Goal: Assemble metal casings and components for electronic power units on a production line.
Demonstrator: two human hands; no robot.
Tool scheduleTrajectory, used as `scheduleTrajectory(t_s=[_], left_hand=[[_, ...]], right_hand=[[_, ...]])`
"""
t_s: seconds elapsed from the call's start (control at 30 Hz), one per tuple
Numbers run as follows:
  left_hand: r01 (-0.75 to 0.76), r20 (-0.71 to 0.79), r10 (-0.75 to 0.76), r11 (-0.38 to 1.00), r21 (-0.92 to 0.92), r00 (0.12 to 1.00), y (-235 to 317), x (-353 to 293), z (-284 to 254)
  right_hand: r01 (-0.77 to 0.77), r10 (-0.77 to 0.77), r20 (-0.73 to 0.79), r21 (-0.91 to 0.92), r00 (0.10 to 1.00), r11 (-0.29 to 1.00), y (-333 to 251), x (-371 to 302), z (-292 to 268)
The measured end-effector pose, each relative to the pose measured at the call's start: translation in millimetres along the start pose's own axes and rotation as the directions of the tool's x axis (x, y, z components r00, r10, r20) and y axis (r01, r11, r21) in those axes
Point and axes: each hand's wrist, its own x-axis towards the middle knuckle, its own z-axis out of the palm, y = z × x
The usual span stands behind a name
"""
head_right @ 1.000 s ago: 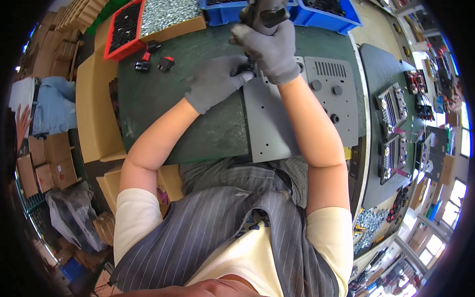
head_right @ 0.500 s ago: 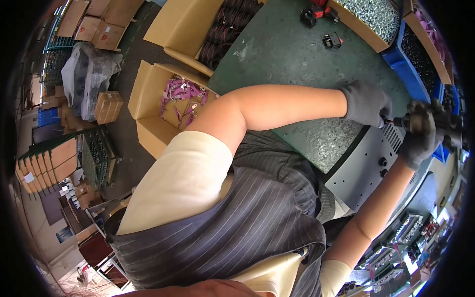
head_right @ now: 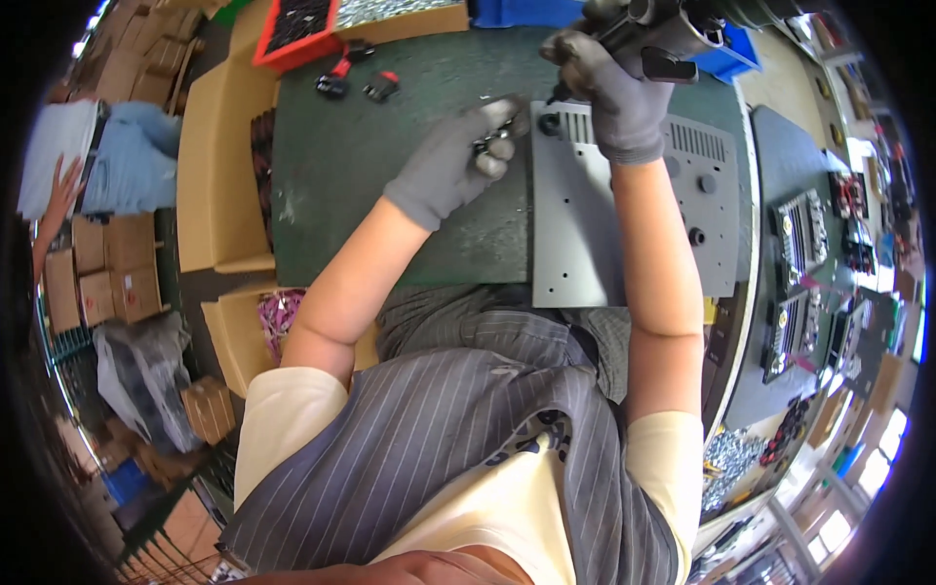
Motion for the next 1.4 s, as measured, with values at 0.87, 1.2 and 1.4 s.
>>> scheduleTrajectory(t_s=[0.87, 1.2, 1.4], left_hand=[[0.229, 0.264, -0.193, 0.967, -0.109, 0.945, -46, -12, 47], [0.333, 0.418, -0.297, 0.943, -0.013, 0.858, -53, -13, 60], [-0.037, 0.282, -0.192, 0.764, 0.645, 0.94, -36, 13, 81]], right_hand=[[0.26, -0.256, -0.068, 0.432, 0.964, 0.864, -90, -71, -45], [0.213, -0.192, -0.093, 0.485, 0.977, 0.848, -102, -81, -54], [0.237, 0.029, -0.484, 0.479, 0.875, 0.845, -108, -85, -86]])
